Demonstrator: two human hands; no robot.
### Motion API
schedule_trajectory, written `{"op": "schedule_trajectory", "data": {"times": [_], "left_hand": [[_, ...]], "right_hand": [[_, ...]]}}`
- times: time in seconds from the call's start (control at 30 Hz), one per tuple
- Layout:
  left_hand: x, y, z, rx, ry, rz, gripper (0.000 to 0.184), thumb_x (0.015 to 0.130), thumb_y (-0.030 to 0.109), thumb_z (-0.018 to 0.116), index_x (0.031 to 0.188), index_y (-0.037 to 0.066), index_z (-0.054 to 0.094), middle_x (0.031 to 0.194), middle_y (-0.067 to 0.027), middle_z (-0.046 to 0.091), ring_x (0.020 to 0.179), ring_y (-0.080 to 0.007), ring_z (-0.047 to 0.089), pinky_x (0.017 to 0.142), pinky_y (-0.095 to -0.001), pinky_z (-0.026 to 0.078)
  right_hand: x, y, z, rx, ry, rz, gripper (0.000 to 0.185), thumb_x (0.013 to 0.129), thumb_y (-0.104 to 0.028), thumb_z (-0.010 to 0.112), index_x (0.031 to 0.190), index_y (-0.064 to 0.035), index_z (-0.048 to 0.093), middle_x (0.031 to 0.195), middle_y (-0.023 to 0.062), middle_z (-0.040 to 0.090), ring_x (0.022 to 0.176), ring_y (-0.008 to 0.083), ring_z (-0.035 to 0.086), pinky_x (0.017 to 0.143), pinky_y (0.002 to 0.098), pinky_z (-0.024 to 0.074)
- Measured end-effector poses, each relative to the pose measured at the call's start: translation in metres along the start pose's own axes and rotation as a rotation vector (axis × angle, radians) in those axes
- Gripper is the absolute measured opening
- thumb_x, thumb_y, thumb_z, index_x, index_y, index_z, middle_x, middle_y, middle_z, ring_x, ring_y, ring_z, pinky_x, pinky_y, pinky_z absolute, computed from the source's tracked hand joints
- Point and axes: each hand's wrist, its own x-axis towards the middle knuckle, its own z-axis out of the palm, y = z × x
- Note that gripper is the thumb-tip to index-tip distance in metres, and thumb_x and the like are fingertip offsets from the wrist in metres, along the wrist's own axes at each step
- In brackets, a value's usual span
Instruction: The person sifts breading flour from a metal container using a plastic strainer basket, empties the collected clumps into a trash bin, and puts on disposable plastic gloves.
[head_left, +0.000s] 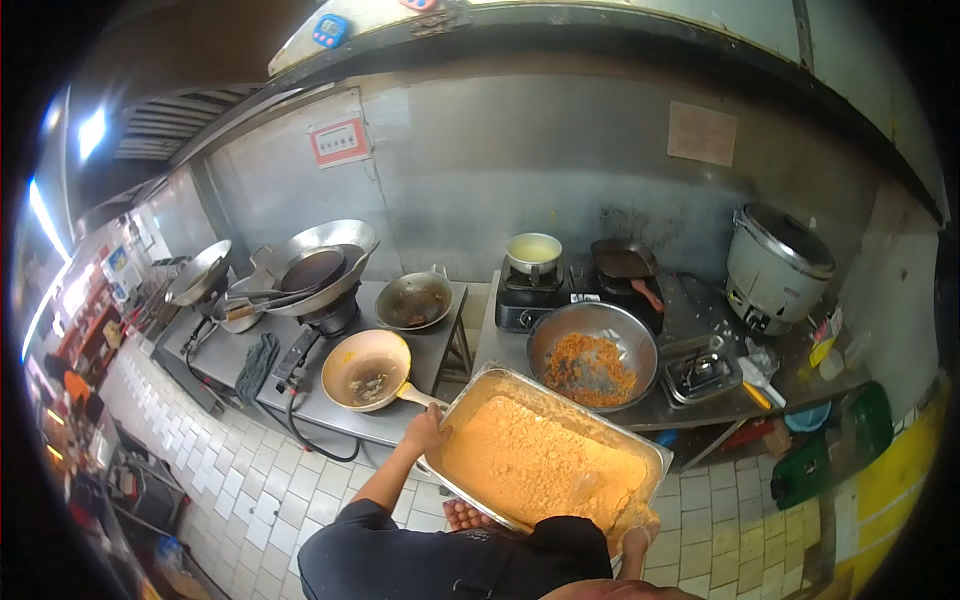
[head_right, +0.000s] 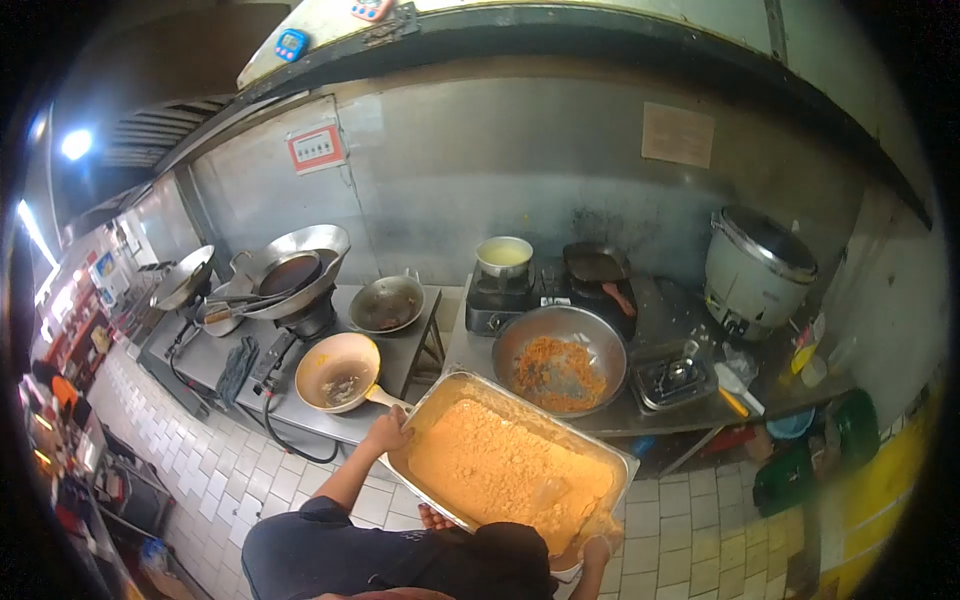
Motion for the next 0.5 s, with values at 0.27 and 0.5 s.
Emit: {"op": "schedule_trajectory", "data": {"times": [0.27,0.5], "left_hand": [[0.028,0.023,-0.077,0.039,-0.276,0.199,0.046,0.076,0.04,0.07,0.099,0.002,0.06,0.098,-0.0202,0.066,0.09,-0.0354,0.064,0.08,-0.0429,0.051],[0.134,0.13,-0.362,0.099,1.051,0.558,0.051,0.08,0.032,0.068,0.122,0.006,0.056,0.112,-0.0165,0.061,0.104,-0.0334,0.058,0.09,-0.0419,0.046]], "right_hand": [[0.011,0.004,0.014,-0.205,-0.119,-0.015,0.026,0.079,-0.005,0.052,0.102,0.0053,0.057,0.102,0.0238,0.059,0.098,0.0364,0.057,0.084,0.0435,0.0452],[0.011,0.004,0.021,-0.299,-0.174,-0.012,0.027,0.081,-0.008,0.052,0.105,0.0038,0.057,0.104,0.0221,0.058,0.1,0.0349,0.056,0.086,0.0436,0.0443]]}}
